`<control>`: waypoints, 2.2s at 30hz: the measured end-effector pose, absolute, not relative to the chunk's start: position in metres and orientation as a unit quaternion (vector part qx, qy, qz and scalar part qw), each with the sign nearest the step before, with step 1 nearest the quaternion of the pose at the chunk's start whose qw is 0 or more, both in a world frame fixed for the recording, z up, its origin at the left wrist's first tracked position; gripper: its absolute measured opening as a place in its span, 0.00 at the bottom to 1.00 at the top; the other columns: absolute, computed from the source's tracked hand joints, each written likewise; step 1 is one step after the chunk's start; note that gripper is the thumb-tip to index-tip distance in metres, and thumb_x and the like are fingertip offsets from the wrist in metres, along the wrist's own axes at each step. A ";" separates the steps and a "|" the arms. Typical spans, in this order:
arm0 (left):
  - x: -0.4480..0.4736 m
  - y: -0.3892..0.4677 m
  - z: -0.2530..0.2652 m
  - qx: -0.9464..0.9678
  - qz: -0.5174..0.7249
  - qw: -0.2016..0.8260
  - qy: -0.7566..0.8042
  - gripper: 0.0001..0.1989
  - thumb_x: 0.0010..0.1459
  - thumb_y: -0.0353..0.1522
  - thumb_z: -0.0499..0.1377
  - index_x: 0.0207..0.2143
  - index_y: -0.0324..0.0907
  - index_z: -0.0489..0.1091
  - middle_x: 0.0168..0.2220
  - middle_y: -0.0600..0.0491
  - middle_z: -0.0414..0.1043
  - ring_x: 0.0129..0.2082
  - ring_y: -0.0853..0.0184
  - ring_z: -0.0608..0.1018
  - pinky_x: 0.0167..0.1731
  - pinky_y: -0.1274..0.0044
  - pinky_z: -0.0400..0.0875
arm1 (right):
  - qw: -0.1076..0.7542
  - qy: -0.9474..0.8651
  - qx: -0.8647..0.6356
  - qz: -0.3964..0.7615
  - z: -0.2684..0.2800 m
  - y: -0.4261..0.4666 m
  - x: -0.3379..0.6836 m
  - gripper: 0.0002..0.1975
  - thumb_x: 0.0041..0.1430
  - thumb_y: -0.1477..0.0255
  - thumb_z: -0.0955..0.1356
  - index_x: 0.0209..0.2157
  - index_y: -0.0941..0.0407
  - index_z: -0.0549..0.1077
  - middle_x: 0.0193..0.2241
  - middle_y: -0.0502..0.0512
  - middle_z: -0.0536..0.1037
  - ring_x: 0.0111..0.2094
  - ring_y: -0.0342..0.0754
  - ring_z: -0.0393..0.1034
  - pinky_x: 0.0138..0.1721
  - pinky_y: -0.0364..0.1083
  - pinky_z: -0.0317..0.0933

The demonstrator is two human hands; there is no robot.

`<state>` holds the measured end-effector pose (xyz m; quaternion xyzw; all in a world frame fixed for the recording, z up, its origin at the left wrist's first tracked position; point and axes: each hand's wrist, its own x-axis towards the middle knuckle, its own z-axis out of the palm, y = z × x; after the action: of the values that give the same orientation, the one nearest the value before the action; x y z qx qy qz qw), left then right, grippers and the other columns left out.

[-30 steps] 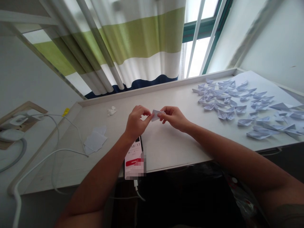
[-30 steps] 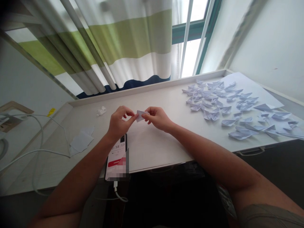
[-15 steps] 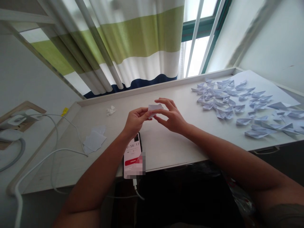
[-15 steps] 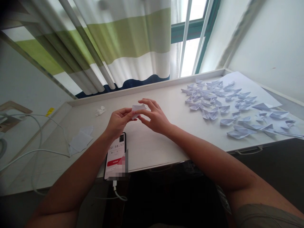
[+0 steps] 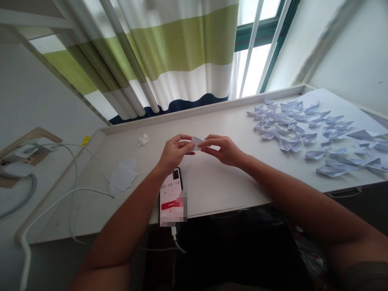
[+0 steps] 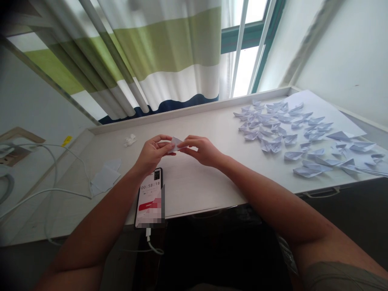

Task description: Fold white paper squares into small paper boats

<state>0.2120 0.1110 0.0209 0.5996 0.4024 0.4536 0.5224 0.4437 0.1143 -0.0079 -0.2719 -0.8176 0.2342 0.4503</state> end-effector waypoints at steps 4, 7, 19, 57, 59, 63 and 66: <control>0.213 0.111 0.018 0.604 0.472 0.501 0.402 0.19 0.51 0.40 0.78 0.39 0.42 0.76 0.30 0.52 0.85 0.33 0.61 0.87 0.38 0.70 0.82 | 0.469 -0.796 -0.276 0.265 -0.008 0.112 0.440 0.09 0.72 0.64 0.73 0.46 0.50 0.86 0.44 0.58 0.85 0.42 0.52 0.80 0.45 0.53 0.76; 0.212 0.111 0.018 0.621 0.465 0.483 0.405 0.16 0.52 0.39 0.77 0.36 0.41 0.79 0.31 0.51 0.85 0.33 0.61 0.87 0.38 0.70 0.81 | 0.481 -0.776 -0.275 0.300 -0.009 0.112 0.437 0.08 0.70 0.64 0.74 0.44 0.51 0.86 0.44 0.57 0.85 0.43 0.52 0.81 0.48 0.55 0.78; 0.212 0.112 0.014 0.710 0.455 0.381 0.380 0.14 0.56 0.40 0.76 0.40 0.41 0.85 0.44 0.45 0.87 0.42 0.60 0.86 0.48 0.66 0.82 | 0.549 -0.669 -0.349 0.358 -0.007 0.113 0.435 0.16 0.61 0.55 0.79 0.37 0.54 0.85 0.36 0.57 0.87 0.38 0.52 0.81 0.47 0.57 0.79; 0.219 0.107 0.014 0.636 0.458 0.486 0.386 0.19 0.57 0.47 0.75 0.39 0.41 0.83 0.37 0.48 0.86 0.37 0.63 0.84 0.42 0.69 0.80 | 0.574 -0.736 -0.314 0.176 -0.007 0.109 0.432 0.09 0.71 0.61 0.74 0.40 0.52 0.83 0.40 0.56 0.85 0.41 0.52 0.82 0.44 0.55 0.83; 0.219 0.108 0.013 0.639 0.471 0.471 0.384 0.18 0.57 0.47 0.75 0.39 0.42 0.84 0.37 0.48 0.86 0.37 0.64 0.83 0.42 0.70 0.80 | 0.566 -0.739 -0.320 0.174 -0.008 0.110 0.433 0.08 0.71 0.63 0.74 0.42 0.52 0.83 0.41 0.57 0.85 0.40 0.52 0.82 0.44 0.56 0.82; 0.220 0.109 0.013 0.642 0.493 0.448 0.379 0.16 0.59 0.45 0.74 0.42 0.44 0.86 0.47 0.47 0.87 0.46 0.60 0.84 0.47 0.67 0.80 | 0.554 -0.752 -0.316 0.167 -0.007 0.109 0.432 0.06 0.72 0.65 0.73 0.42 0.52 0.83 0.42 0.57 0.85 0.41 0.53 0.81 0.44 0.56 0.81; 0.221 0.108 0.014 0.662 0.491 0.434 0.364 0.14 0.60 0.44 0.74 0.42 0.45 0.85 0.50 0.46 0.86 0.51 0.57 0.84 0.51 0.65 0.80 | 0.557 -0.749 -0.320 0.163 -0.005 0.108 0.432 0.05 0.73 0.67 0.72 0.41 0.51 0.81 0.41 0.56 0.85 0.43 0.53 0.81 0.47 0.56 0.79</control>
<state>0.2205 0.1079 0.0142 0.6617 0.3645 0.4913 0.4336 0.4319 0.1076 -0.0052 -0.3199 -0.7490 0.1635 0.5567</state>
